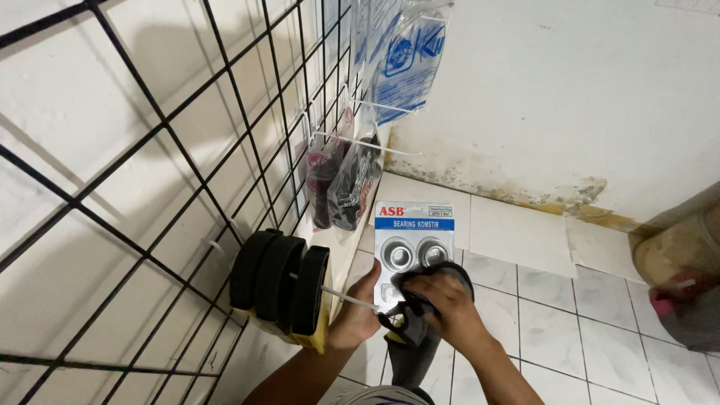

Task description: Inspecting and wiping down packaged automotive spare parts hanging on a display grid.

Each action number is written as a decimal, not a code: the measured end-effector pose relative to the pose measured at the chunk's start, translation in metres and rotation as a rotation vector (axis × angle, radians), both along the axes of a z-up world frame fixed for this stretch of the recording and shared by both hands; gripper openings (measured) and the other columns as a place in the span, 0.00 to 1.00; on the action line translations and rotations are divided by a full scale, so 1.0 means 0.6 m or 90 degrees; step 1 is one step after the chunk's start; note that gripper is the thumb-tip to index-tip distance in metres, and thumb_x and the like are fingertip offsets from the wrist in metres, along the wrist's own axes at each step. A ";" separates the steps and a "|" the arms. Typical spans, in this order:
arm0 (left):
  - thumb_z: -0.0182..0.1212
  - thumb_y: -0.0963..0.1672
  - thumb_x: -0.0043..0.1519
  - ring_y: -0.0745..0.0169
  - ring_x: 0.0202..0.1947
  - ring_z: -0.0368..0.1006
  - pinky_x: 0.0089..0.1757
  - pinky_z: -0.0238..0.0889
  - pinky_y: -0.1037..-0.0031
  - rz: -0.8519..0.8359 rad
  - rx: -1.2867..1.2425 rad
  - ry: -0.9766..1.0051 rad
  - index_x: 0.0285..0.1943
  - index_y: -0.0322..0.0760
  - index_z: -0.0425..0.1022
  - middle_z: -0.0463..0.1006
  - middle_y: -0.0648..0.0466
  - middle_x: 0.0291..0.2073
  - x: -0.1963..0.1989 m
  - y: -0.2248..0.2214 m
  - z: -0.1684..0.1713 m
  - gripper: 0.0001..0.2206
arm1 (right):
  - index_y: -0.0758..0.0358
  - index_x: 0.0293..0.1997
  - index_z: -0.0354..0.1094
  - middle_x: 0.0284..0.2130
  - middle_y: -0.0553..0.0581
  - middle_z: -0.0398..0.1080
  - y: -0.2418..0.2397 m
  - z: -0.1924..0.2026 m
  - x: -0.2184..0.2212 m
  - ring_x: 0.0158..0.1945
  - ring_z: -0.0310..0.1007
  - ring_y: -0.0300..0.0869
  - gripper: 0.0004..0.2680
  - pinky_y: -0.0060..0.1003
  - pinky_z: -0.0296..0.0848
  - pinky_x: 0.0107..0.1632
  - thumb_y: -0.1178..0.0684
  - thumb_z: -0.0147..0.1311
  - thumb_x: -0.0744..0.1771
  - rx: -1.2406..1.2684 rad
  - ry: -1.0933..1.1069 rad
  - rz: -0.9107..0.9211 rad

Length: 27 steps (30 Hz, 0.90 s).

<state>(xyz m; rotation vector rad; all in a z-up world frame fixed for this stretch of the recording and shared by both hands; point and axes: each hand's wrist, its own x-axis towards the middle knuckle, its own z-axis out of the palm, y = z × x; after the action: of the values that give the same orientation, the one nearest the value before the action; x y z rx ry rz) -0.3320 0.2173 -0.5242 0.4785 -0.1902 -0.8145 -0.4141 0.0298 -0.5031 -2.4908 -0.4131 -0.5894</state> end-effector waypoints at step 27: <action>0.43 0.53 0.70 0.56 0.53 0.72 0.47 0.66 0.68 0.067 0.095 0.026 0.72 0.31 0.62 0.74 0.42 0.60 -0.012 -0.007 0.020 0.28 | 0.61 0.50 0.73 0.44 0.55 0.75 0.030 0.008 0.006 0.48 0.72 0.48 0.18 0.38 0.72 0.52 0.64 0.60 0.56 0.195 -0.030 -0.105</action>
<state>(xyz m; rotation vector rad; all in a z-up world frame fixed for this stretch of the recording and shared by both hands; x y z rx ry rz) -0.3391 0.2130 -0.5123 0.6070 -0.0662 -0.7382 -0.4105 0.0476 -0.4982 -2.2312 -0.1226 -0.7206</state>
